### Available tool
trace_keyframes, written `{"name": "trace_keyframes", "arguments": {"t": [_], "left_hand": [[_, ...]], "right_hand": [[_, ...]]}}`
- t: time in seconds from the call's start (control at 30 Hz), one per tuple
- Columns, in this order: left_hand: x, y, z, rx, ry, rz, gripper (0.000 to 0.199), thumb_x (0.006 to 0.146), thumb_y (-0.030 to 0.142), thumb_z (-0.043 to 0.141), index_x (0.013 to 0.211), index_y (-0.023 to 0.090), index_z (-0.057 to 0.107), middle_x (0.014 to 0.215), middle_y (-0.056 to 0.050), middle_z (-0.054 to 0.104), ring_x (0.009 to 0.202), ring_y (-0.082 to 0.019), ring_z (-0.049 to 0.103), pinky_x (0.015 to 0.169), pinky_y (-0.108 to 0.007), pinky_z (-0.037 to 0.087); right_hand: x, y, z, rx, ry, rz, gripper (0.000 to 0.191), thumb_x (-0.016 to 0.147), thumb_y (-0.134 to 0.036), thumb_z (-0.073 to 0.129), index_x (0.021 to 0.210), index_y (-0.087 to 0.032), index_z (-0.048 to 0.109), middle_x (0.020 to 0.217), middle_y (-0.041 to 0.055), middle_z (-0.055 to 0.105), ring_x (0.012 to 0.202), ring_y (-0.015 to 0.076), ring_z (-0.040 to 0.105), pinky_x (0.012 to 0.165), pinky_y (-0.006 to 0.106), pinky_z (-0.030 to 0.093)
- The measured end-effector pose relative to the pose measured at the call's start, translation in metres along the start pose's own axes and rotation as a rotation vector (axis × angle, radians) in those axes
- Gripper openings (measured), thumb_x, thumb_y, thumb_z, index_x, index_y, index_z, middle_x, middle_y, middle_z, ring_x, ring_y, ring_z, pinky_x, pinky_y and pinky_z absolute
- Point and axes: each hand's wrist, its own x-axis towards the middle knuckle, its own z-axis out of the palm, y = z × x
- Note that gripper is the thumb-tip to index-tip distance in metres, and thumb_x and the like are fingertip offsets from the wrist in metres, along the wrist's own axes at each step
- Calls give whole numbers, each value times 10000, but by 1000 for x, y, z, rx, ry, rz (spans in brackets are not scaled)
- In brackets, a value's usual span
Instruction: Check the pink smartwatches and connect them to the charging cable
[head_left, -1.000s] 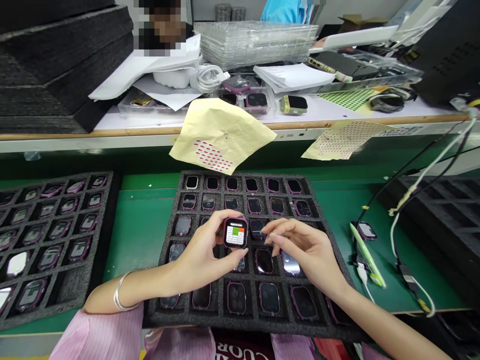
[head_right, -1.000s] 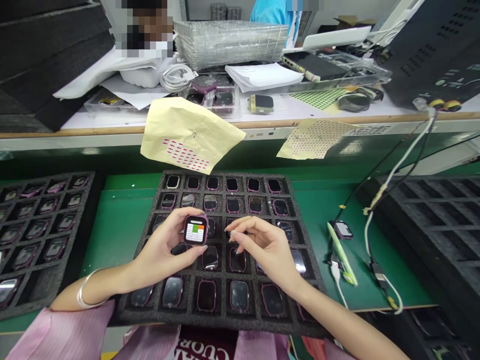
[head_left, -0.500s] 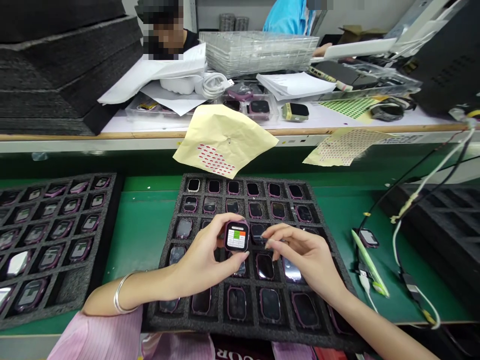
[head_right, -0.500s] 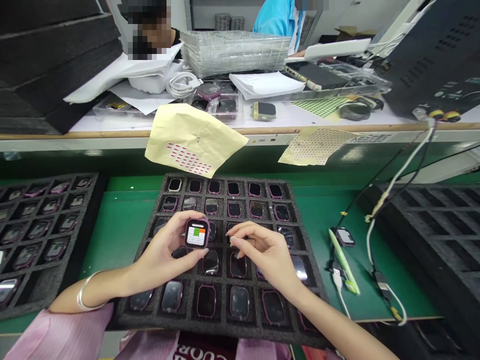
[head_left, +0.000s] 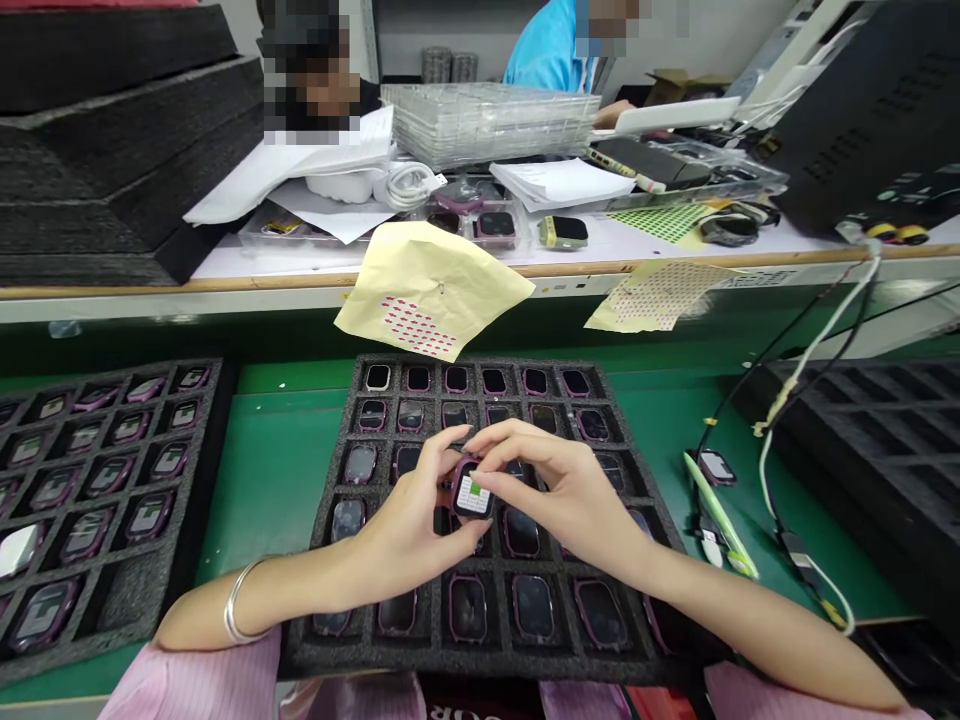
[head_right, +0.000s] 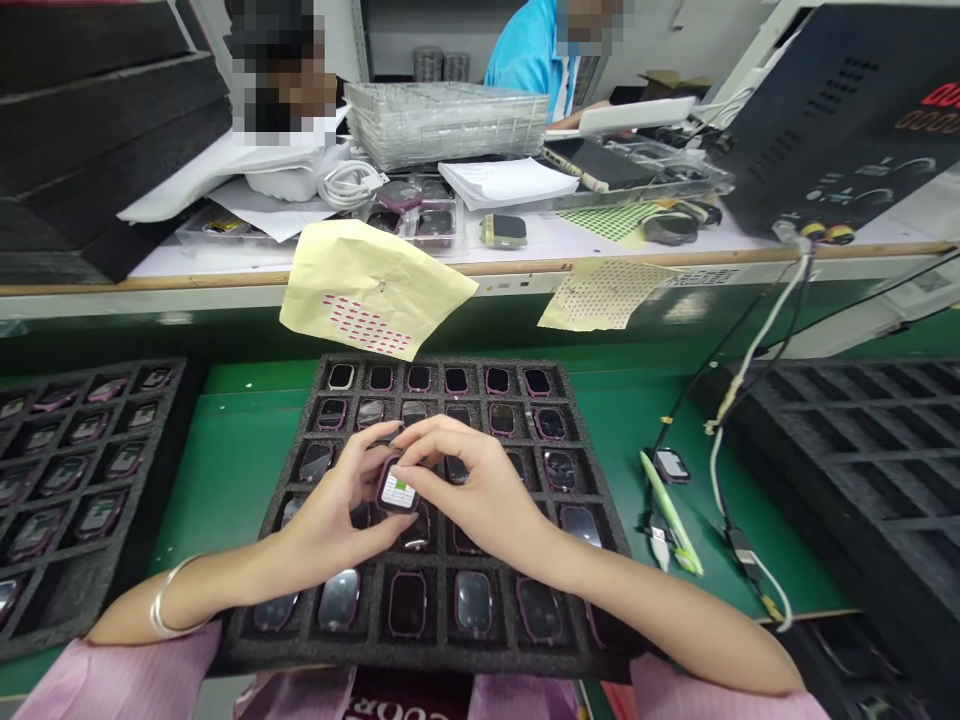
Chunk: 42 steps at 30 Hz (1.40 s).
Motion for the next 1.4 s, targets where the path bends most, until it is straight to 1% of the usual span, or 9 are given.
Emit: {"name": "trace_keyframes", "arguments": {"t": [0.1,0.2,0.43,0.63,0.87,0.97,1.03,1.23,1.4], "left_hand": [[-2,0,0,9,-14,12,708,805,97,597,1366,274,204,1319,-106,493,1173,-241,527,871,-340,515],[-3,1,0,21,-9,8,708,804,96,600,1366,276,208,1295,-99,513,1194,-248,514,852,-324,517],[-7,4,1,-9,-1,28,717,796,103,616,1369,279,224,1301,-96,503,1098,-218,571,842,-326,532],[-8,6,4,-45,18,55,723,792,54,590,1366,303,227,1226,-67,551,1080,-205,580,858,-326,523],[-1,-4,9,-71,24,46,744,771,43,591,1373,257,210,1242,-107,552,1159,-239,543,869,-353,517],[0,-4,10,-110,14,67,704,783,48,582,1358,247,228,1256,-115,540,1156,-226,543,907,-359,498],[-3,-1,10,-109,28,78,698,791,53,584,1358,248,226,1225,-106,547,1136,-215,549,914,-351,490],[-21,13,11,-41,123,68,699,814,89,593,1373,281,220,1098,-58,553,984,-177,575,831,-299,509],[-34,20,12,82,163,109,688,817,96,586,1368,336,251,1119,-35,536,959,-165,569,794,-270,518]], "right_hand": [[5,1,6,23,-2,28,90,840,-249,679,774,-201,716,922,64,672,882,234,629,781,349,499],[5,2,7,39,1,46,85,832,-258,682,789,-198,723,925,70,678,881,240,633,757,352,505],[3,4,10,96,19,82,92,801,-269,716,757,-190,696,870,63,668,843,228,632,757,350,518],[3,9,15,299,43,143,304,783,-249,744,1037,-198,583,882,42,640,849,190,619,757,299,522],[4,21,20,284,105,143,312,761,-234,764,1027,-191,605,827,19,601,799,170,591,724,272,499],[7,22,16,347,114,173,219,867,-310,657,1035,-176,618,822,34,627,772,162,596,712,268,487],[6,21,10,381,108,173,224,917,-344,585,1050,-169,627,833,51,640,766,165,592,662,261,477],[-9,19,-6,384,149,165,196,893,-337,622,988,-172,669,850,71,637,733,174,559,578,254,446],[-25,24,-20,400,220,191,170,878,-338,653,964,-196,690,819,58,624,682,161,532,553,247,434]]}}
